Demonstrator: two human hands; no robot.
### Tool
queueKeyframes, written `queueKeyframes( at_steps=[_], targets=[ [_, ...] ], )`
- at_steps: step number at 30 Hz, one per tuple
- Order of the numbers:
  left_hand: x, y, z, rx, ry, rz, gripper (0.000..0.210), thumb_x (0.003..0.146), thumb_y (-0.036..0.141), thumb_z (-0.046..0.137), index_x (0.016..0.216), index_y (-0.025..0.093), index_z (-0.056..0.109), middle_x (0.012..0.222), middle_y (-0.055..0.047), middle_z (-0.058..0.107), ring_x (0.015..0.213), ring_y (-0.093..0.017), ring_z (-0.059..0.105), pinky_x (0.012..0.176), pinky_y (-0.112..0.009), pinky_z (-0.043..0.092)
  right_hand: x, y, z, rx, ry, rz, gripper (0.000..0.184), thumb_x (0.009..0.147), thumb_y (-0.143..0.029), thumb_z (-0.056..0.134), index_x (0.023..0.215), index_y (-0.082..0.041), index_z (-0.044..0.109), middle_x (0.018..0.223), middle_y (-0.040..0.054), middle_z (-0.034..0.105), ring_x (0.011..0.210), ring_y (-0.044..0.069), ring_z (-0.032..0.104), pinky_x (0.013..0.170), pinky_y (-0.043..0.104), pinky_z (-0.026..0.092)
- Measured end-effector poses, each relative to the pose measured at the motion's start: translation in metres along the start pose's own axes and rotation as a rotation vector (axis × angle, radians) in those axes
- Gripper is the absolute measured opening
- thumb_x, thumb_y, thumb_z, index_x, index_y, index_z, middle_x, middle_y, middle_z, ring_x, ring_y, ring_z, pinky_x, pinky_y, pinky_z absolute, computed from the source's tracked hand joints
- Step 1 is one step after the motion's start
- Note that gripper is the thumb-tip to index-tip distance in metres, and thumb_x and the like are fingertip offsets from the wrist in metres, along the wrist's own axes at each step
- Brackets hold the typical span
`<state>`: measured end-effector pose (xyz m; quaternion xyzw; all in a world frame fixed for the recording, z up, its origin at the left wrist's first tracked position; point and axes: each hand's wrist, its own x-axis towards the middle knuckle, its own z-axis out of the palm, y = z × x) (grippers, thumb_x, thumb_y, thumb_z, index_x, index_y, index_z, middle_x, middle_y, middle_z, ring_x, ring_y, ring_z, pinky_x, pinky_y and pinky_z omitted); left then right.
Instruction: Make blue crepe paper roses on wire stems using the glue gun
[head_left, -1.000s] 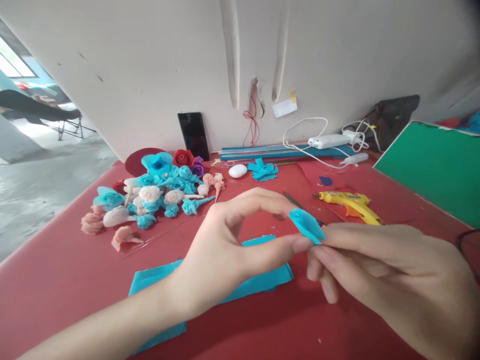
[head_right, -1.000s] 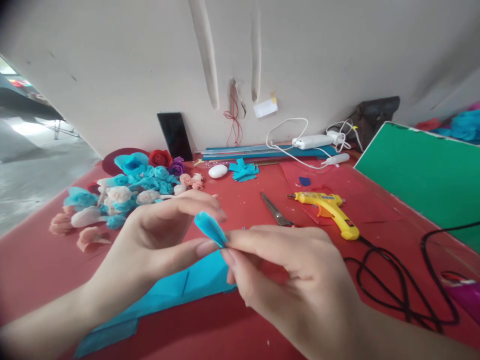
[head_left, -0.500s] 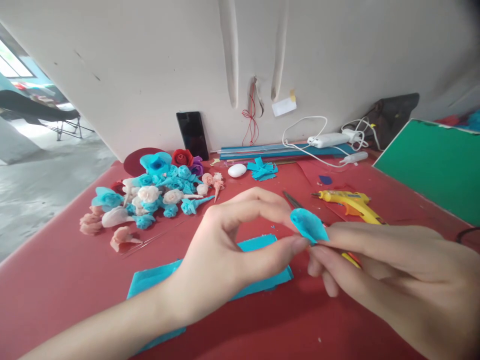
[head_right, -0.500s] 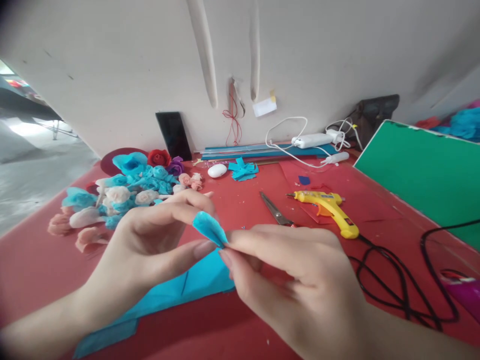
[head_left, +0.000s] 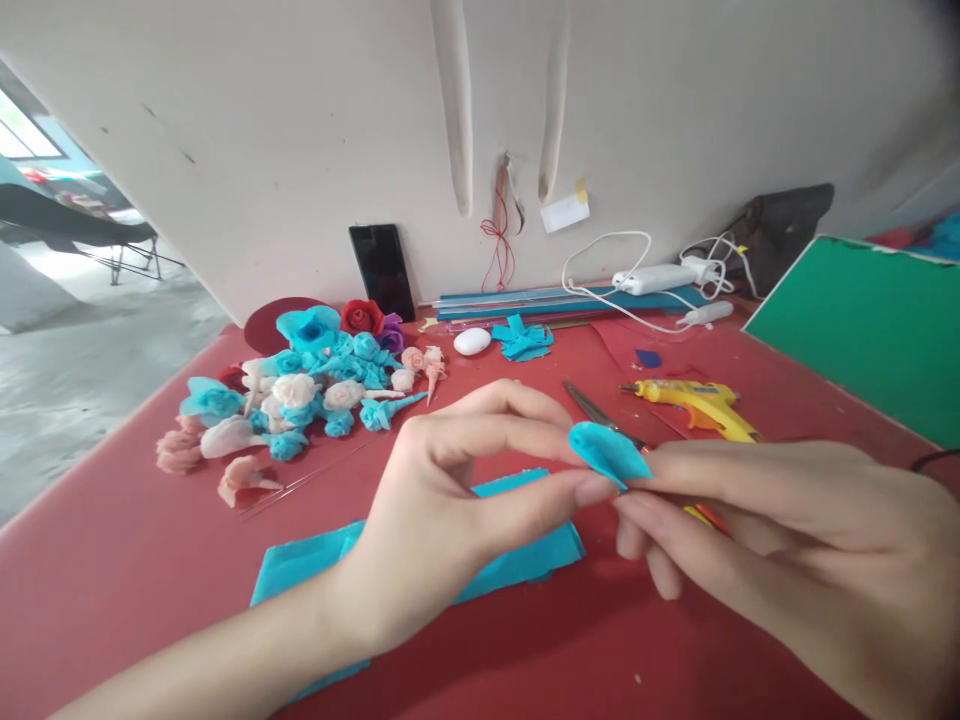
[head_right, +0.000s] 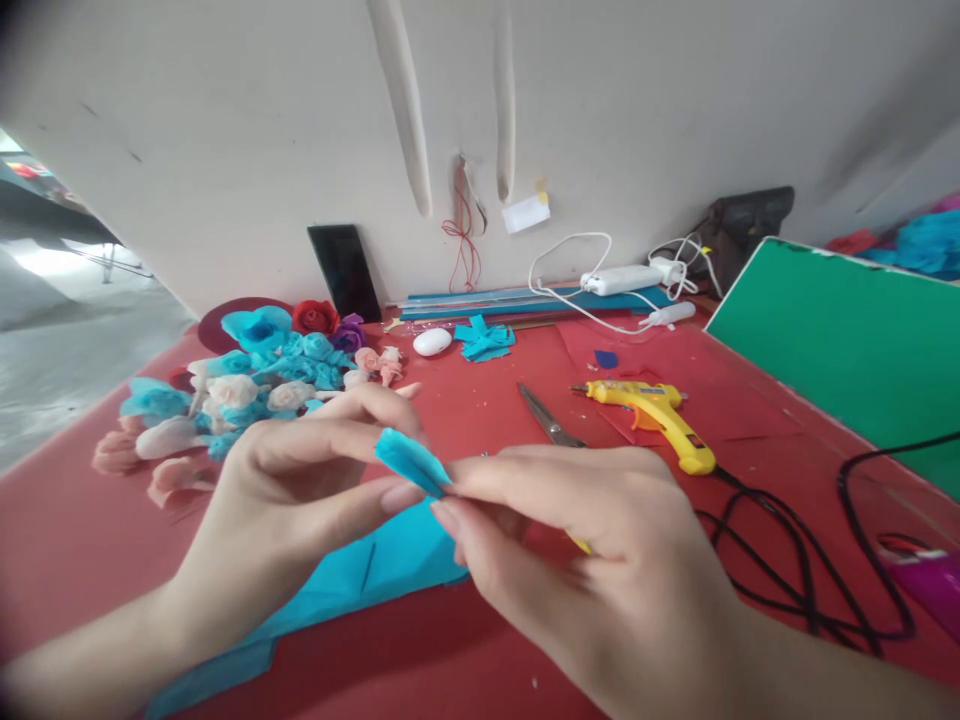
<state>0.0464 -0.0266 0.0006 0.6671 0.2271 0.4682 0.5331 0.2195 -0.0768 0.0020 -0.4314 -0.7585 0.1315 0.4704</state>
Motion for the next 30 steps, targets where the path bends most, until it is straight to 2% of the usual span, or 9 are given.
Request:
queueKeyframes(
  at_steps=[11, 21, 30],
  targets=[
    [-0.0023, -0.0061, 0.0016, -0.076, -0.01, -0.01, 0.018, 0.073, 0.009, 0.071, 0.076, 0.026, 0.076, 0.078, 0.005, 0.062, 0.072, -0.004, 0.059, 0.068, -0.009, 0.051, 0.0038, 0.0, 0.0013, 0.029, 0.01, 0.011, 0.011, 0.082, -0.017, 0.059, 0.078, -0.027, 0.063, 0.056, -0.0131, 0.059, 0.042, -0.002, 0.052, 0.045, 0.001, 0.04],
    [-0.0047, -0.0048, 0.002, -0.097, 0.005, -0.011, 0.017, 0.074, 0.01, 0.071, 0.078, 0.026, 0.076, 0.079, 0.005, 0.061, 0.071, -0.004, 0.059, 0.068, -0.009, 0.051, 0.0021, -0.0013, 0.0009, 0.071, 0.002, 0.006, 0.009, 0.082, -0.017, 0.059, 0.079, -0.025, 0.064, 0.057, -0.0103, 0.059, 0.043, -0.001, 0.052, 0.047, 0.005, 0.043],
    [-0.0034, -0.0055, 0.0037, -0.117, 0.001, -0.015, 0.017, 0.074, 0.01, 0.07, 0.077, 0.027, 0.076, 0.08, 0.006, 0.062, 0.075, -0.002, 0.06, 0.072, -0.005, 0.05, 0.002, -0.0007, -0.0003, 0.047, -0.004, -0.019, 0.01, 0.083, -0.018, 0.058, 0.078, -0.026, 0.063, 0.056, -0.0122, 0.059, 0.043, -0.002, 0.052, 0.047, 0.004, 0.042]
  ],
)
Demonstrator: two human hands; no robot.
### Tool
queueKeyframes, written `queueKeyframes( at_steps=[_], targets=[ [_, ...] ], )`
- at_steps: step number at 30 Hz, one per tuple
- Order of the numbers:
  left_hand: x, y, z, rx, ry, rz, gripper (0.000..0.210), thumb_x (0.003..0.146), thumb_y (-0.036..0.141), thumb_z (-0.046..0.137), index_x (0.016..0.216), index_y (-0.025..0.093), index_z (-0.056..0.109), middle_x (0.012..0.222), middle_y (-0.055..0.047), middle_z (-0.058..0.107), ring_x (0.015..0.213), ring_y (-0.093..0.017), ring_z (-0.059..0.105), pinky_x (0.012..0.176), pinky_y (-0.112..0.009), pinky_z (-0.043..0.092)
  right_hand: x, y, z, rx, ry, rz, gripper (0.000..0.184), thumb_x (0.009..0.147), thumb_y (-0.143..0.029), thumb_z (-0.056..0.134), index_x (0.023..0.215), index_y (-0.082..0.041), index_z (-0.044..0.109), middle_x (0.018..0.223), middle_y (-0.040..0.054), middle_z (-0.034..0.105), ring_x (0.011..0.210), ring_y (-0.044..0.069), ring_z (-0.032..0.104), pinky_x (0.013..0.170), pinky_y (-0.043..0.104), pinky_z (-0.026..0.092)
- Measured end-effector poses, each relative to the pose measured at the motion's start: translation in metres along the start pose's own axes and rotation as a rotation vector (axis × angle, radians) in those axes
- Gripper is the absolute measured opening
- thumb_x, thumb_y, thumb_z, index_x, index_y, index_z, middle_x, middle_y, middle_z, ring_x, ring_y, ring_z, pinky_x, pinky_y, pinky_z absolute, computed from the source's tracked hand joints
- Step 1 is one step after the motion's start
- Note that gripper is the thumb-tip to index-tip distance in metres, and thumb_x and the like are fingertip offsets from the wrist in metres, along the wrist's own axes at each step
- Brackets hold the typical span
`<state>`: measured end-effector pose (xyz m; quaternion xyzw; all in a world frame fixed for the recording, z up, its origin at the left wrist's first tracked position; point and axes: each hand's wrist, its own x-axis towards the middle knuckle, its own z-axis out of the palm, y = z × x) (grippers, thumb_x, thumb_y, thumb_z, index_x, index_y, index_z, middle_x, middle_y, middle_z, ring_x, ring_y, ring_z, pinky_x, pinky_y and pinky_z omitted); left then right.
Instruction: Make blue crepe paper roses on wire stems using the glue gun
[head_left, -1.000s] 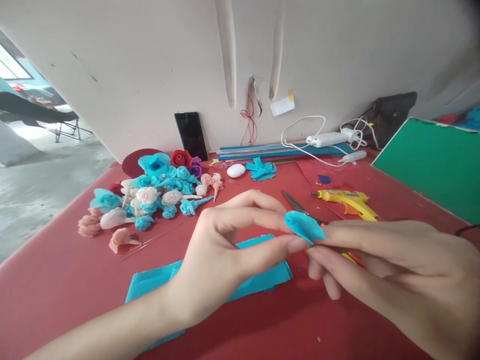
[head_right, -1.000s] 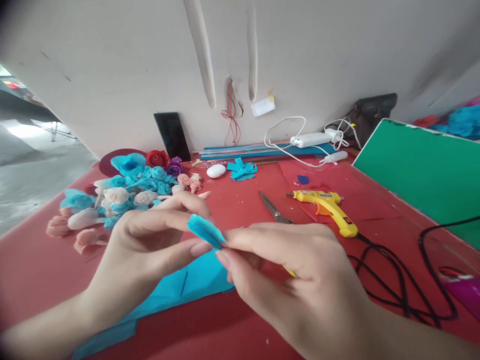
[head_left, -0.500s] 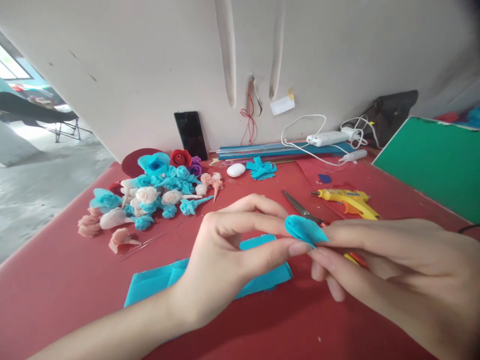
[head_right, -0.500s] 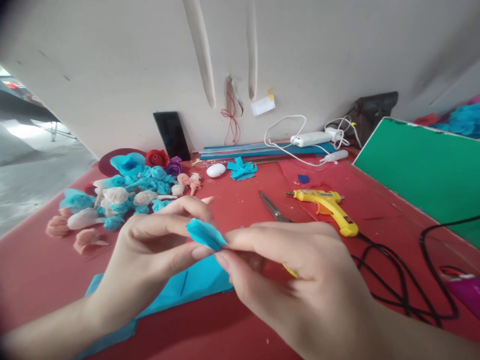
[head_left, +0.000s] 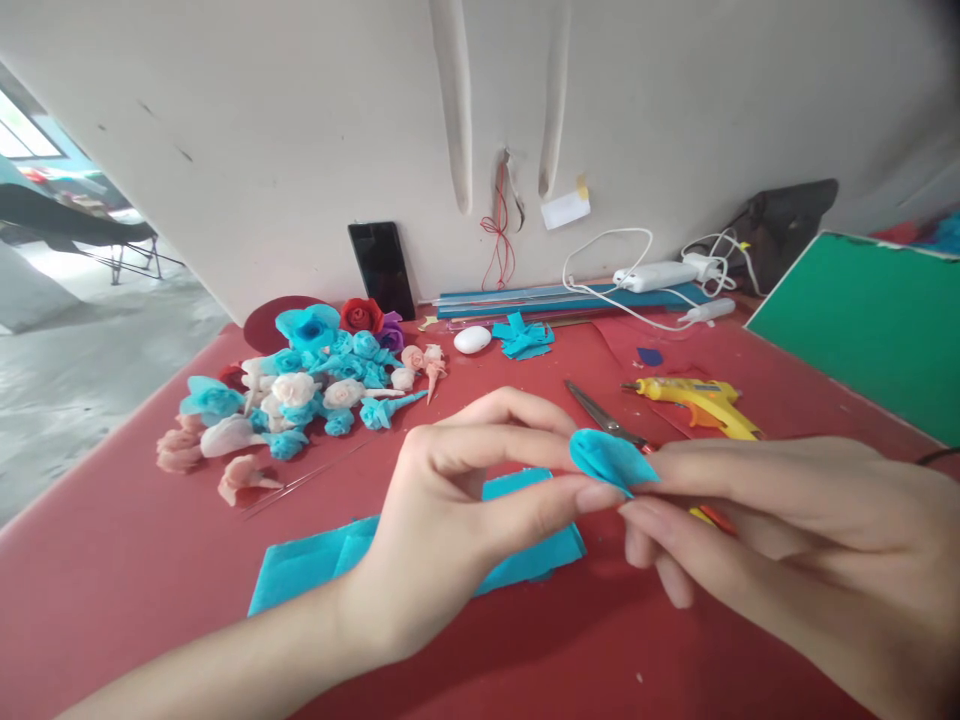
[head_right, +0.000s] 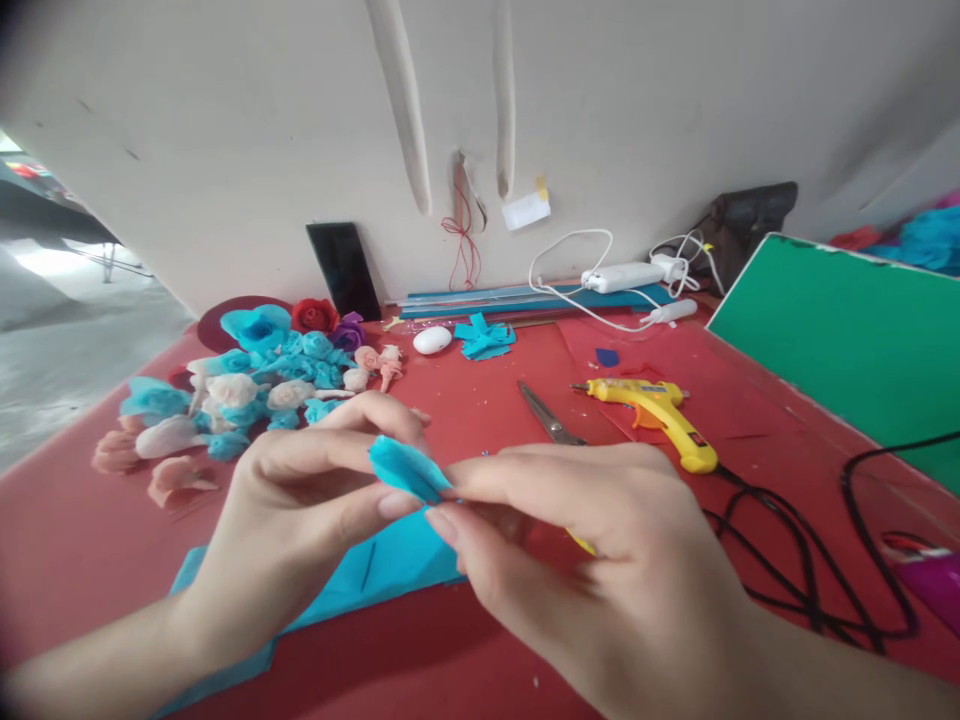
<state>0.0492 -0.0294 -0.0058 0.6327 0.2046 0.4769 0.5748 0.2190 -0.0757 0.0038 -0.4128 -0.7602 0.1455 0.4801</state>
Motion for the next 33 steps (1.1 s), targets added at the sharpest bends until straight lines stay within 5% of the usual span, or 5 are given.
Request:
queueKeyframes(
  at_steps=[33],
  targets=[
    [-0.0008, -0.001, -0.0007, 0.028, 0.039, 0.003, 0.014, 0.075, 0.017, 0.071, 0.077, 0.029, 0.076, 0.08, 0.003, 0.064, 0.075, -0.008, 0.061, 0.072, -0.016, 0.053, 0.0051, -0.002, 0.0, 0.033, -0.061, 0.038, 0.017, 0.086, -0.018, 0.056, 0.069, -0.021, 0.058, 0.051, -0.0103, 0.054, 0.04, -0.001, 0.049, 0.046, 0.003, 0.04]
  ],
)
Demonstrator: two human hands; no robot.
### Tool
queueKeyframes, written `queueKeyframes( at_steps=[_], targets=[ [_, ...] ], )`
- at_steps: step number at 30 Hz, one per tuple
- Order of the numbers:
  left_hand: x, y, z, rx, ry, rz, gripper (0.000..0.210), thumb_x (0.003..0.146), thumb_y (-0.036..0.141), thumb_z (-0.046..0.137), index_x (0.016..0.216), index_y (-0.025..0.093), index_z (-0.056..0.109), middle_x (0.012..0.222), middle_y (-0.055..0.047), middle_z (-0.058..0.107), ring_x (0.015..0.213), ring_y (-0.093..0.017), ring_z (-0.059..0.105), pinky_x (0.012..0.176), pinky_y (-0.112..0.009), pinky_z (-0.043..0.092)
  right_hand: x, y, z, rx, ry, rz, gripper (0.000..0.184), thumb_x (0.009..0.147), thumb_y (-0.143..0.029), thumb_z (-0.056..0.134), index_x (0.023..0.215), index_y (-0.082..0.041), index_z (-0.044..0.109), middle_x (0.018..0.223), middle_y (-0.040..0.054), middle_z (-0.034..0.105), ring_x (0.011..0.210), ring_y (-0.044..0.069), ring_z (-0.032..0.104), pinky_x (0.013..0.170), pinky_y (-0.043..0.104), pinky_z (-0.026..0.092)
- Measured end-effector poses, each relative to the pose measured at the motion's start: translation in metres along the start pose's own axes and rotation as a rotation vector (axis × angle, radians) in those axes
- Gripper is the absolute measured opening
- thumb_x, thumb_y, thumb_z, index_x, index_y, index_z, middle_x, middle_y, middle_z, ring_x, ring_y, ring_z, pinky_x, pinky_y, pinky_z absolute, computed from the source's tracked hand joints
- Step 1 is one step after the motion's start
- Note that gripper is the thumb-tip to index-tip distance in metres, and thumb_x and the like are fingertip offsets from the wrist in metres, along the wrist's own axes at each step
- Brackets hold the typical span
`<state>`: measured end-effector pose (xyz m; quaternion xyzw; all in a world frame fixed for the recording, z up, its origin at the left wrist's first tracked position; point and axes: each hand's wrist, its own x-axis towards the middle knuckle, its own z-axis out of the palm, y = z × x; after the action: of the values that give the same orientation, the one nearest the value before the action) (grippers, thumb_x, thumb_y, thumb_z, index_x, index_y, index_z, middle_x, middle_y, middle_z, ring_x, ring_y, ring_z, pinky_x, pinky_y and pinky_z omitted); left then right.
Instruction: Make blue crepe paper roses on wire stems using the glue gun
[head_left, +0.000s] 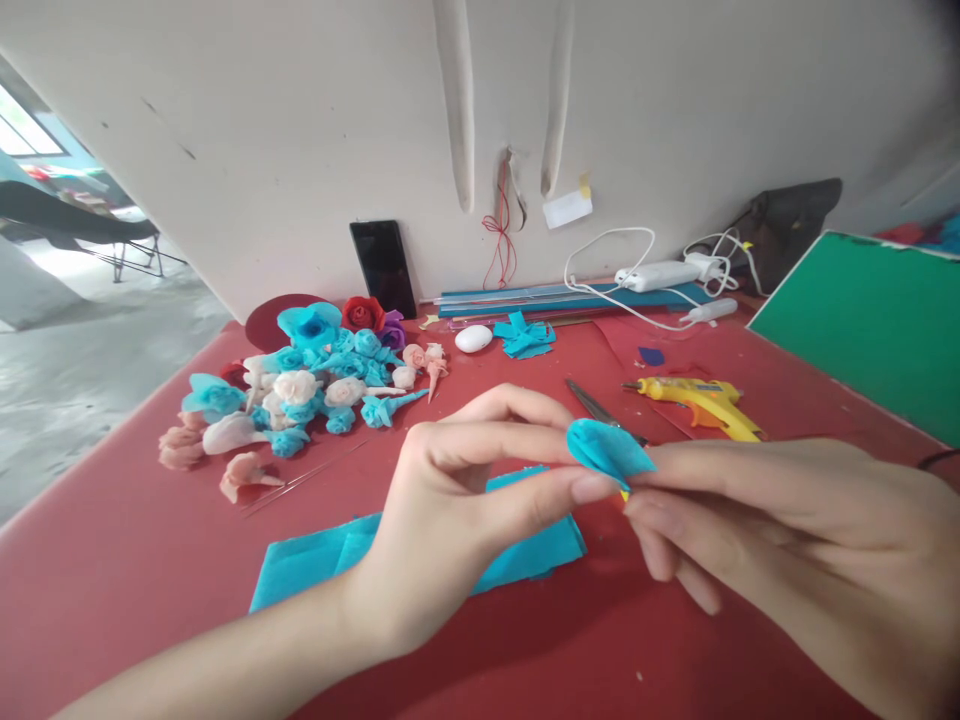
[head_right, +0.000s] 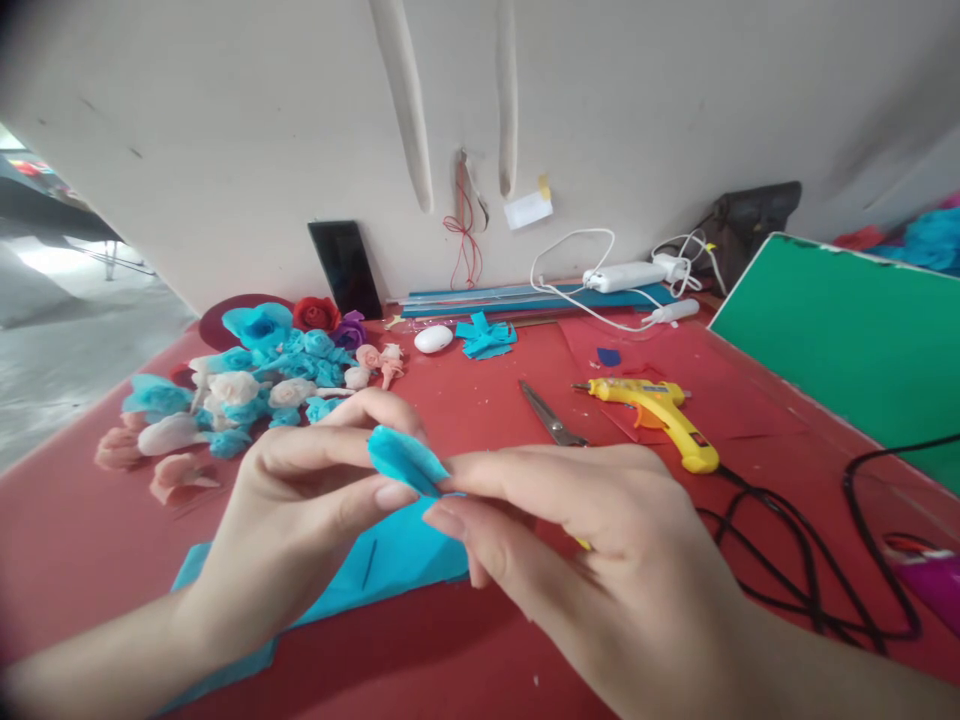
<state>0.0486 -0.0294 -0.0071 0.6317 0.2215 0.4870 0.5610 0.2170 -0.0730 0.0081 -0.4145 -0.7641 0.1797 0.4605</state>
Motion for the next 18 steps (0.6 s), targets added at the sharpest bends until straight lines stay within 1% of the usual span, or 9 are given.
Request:
queueKeyframes(
  at_steps=[5, 7, 9, 11, 13, 18],
  targets=[
    [0.0, -0.0011, 0.0012, 0.0, 0.003, -0.013, 0.013, 0.074, 0.017, 0.072, 0.075, 0.029, 0.077, 0.079, 0.002, 0.063, 0.073, -0.009, 0.061, 0.07, -0.016, 0.053, -0.0011, 0.0019, 0.0005, -0.003, 0.038, -0.009, 0.014, 0.086, -0.021, 0.057, 0.073, -0.024, 0.061, 0.051, -0.0113, 0.055, 0.038, 0.0, 0.048, 0.044, 0.004, 0.04],
    [-0.0005, -0.0021, 0.0009, -0.008, 0.007, -0.014, 0.013, 0.074, 0.017, 0.072, 0.075, 0.029, 0.076, 0.079, 0.002, 0.063, 0.074, -0.009, 0.061, 0.07, -0.016, 0.054, -0.0002, 0.0028, 0.0009, -0.009, 0.053, -0.006, 0.014, 0.087, -0.022, 0.057, 0.074, -0.025, 0.062, 0.05, -0.0113, 0.054, 0.036, 0.0, 0.046, 0.043, 0.004, 0.039],
    [-0.0008, -0.003, 0.0003, -0.017, 0.006, -0.011, 0.014, 0.074, 0.016, 0.072, 0.075, 0.029, 0.076, 0.08, 0.002, 0.064, 0.075, -0.01, 0.061, 0.071, -0.018, 0.054, 0.0014, 0.003, 0.0008, -0.052, 0.055, -0.007, 0.019, 0.088, -0.028, 0.055, 0.072, -0.024, 0.065, 0.048, -0.0084, 0.053, 0.036, 0.002, 0.047, 0.04, 0.008, 0.039],
    [-0.0005, -0.0032, -0.0002, -0.025, -0.002, -0.01, 0.014, 0.073, 0.015, 0.072, 0.076, 0.029, 0.076, 0.08, 0.002, 0.065, 0.075, -0.01, 0.062, 0.072, -0.019, 0.055, 0.0034, 0.0022, 0.0005, -0.128, 0.04, 0.006, 0.028, 0.088, -0.037, 0.052, 0.07, -0.023, 0.068, 0.046, -0.0041, 0.053, 0.039, 0.007, 0.05, 0.04, 0.014, 0.041],
    [0.0007, -0.0029, -0.0004, -0.023, -0.011, -0.011, 0.013, 0.073, 0.015, 0.072, 0.075, 0.028, 0.076, 0.079, 0.002, 0.065, 0.075, -0.01, 0.063, 0.071, -0.019, 0.055, 0.0054, 0.0005, 0.0002, -0.199, 0.002, 0.021, 0.036, 0.088, -0.044, 0.049, 0.07, -0.022, 0.07, 0.046, -0.0011, 0.053, 0.045, 0.011, 0.053, 0.042, 0.018, 0.043],
    [0.0054, -0.0012, -0.0019, 0.012, -0.042, 0.012, 0.011, 0.071, 0.013, 0.074, 0.074, 0.023, 0.074, 0.079, 0.001, 0.065, 0.074, -0.011, 0.062, 0.071, -0.02, 0.053, 0.0059, -0.0035, -0.0003, -0.245, -0.036, -0.015, 0.038, 0.087, -0.049, 0.048, 0.068, -0.024, 0.069, 0.046, -0.0008, 0.052, 0.049, 0.012, 0.055, 0.044, 0.019, 0.043]
  ],
)
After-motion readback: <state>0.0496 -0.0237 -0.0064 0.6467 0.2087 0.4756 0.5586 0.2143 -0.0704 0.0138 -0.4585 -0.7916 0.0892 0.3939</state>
